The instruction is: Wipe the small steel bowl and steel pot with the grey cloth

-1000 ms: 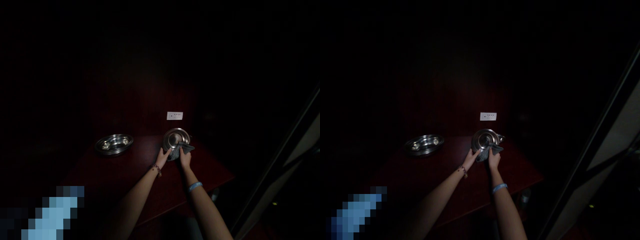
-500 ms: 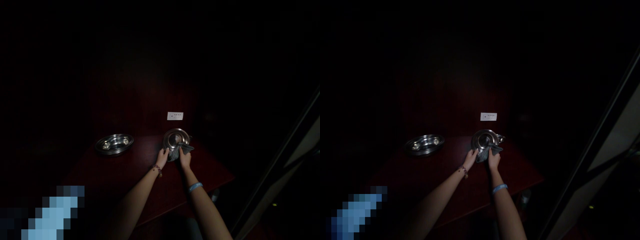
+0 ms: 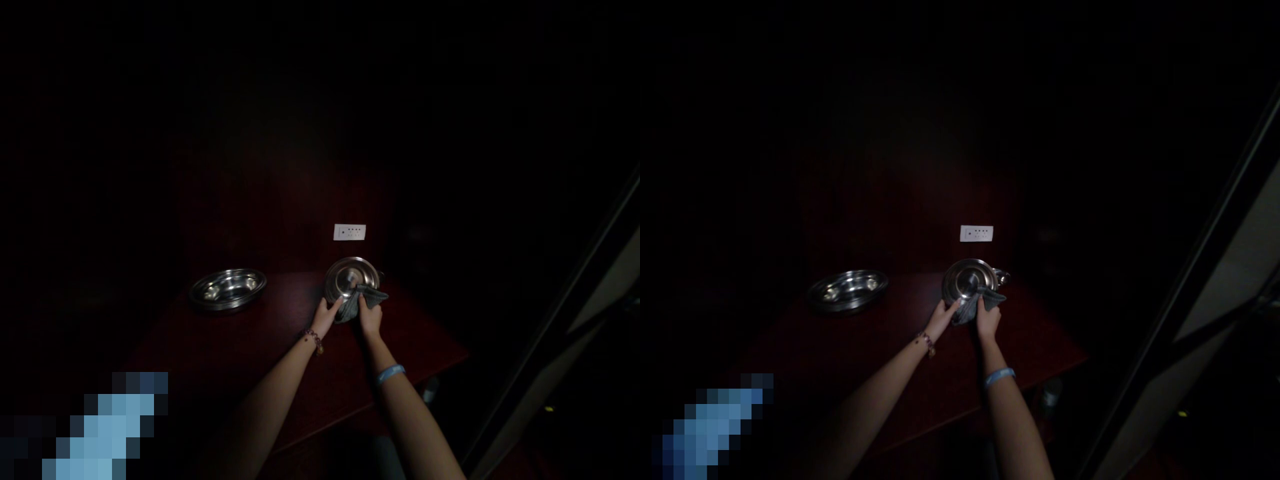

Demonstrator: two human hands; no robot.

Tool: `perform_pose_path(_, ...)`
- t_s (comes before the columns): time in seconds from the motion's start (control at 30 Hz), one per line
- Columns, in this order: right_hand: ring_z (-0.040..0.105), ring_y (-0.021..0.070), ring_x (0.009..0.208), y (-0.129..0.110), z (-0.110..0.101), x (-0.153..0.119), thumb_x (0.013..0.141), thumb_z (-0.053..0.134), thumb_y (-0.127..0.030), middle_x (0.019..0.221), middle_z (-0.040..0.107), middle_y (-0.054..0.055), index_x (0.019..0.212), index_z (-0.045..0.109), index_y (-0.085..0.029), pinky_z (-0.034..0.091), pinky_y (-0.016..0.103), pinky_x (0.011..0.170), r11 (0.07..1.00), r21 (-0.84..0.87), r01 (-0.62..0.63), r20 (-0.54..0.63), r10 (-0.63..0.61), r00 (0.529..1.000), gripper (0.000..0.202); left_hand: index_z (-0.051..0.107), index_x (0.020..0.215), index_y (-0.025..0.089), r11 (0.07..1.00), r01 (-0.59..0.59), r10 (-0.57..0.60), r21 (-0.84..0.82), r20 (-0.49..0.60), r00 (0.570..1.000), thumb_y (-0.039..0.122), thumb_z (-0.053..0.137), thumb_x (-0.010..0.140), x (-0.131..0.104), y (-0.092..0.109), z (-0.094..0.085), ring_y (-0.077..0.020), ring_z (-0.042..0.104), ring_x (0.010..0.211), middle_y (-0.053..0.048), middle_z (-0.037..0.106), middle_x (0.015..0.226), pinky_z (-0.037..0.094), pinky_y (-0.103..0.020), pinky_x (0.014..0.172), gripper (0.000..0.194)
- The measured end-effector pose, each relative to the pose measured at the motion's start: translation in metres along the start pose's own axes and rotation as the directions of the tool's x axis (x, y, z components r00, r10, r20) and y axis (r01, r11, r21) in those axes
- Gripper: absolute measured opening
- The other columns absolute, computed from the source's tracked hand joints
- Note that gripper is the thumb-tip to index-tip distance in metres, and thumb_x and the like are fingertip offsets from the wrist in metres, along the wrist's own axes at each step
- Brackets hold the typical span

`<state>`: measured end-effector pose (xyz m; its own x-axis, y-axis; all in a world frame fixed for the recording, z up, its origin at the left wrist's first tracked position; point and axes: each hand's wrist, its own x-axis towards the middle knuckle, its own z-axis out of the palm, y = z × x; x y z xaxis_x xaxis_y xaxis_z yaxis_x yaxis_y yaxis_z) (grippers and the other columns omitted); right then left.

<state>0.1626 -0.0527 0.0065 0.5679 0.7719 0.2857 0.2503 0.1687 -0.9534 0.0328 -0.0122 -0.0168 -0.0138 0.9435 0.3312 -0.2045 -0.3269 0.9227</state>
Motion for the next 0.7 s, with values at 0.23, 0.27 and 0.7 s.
perform_pose_path(0.23,0.072,0.0266,0.089,0.001,0.001,0.000,0.080,0.060,-0.042,0.091,0.074,0.016,0.092,0.075,-0.010,0.053,0.027,0.073,1.000,0.015,-0.002,-0.004,0.002,1.000,0.037,0.068,0.093,0.012,0.999,0.033,-0.033,0.010,0.109,0.993,0.046,0.073,0.066,0.000,0.000,0.001,-0.0278,0.064,0.102,-0.015,0.072,0.102,0.044,-0.041,0.097,0.044)
perform_pose_path(0.27,0.072,0.0267,0.089,0.001,0.001,-0.001,0.079,0.061,-0.042,0.090,0.074,0.016,0.091,0.075,-0.010,0.053,0.027,0.073,1.000,0.015,-0.003,-0.005,0.003,1.000,0.037,0.068,0.092,0.012,0.999,0.033,-0.033,0.004,0.112,0.993,0.046,0.073,0.066,0.000,0.000,0.001,-0.0272,0.064,0.101,-0.014,0.072,0.101,0.044,-0.041,0.096,0.044)
perform_pose_path(0.7,0.071,0.0263,0.092,-0.003,0.003,-0.002,0.077,0.063,-0.040,0.091,0.075,0.014,0.095,0.075,-0.011,0.053,0.028,0.078,1.000,0.009,0.026,0.031,-0.026,0.999,0.036,0.061,0.084,0.016,0.996,-0.083,0.090,0.045,-0.180,0.979,0.059,0.056,0.078,0.002,0.010,-0.005,-0.0170,0.062,0.079,-0.006,0.068,0.081,0.047,-0.027,0.073,0.044)
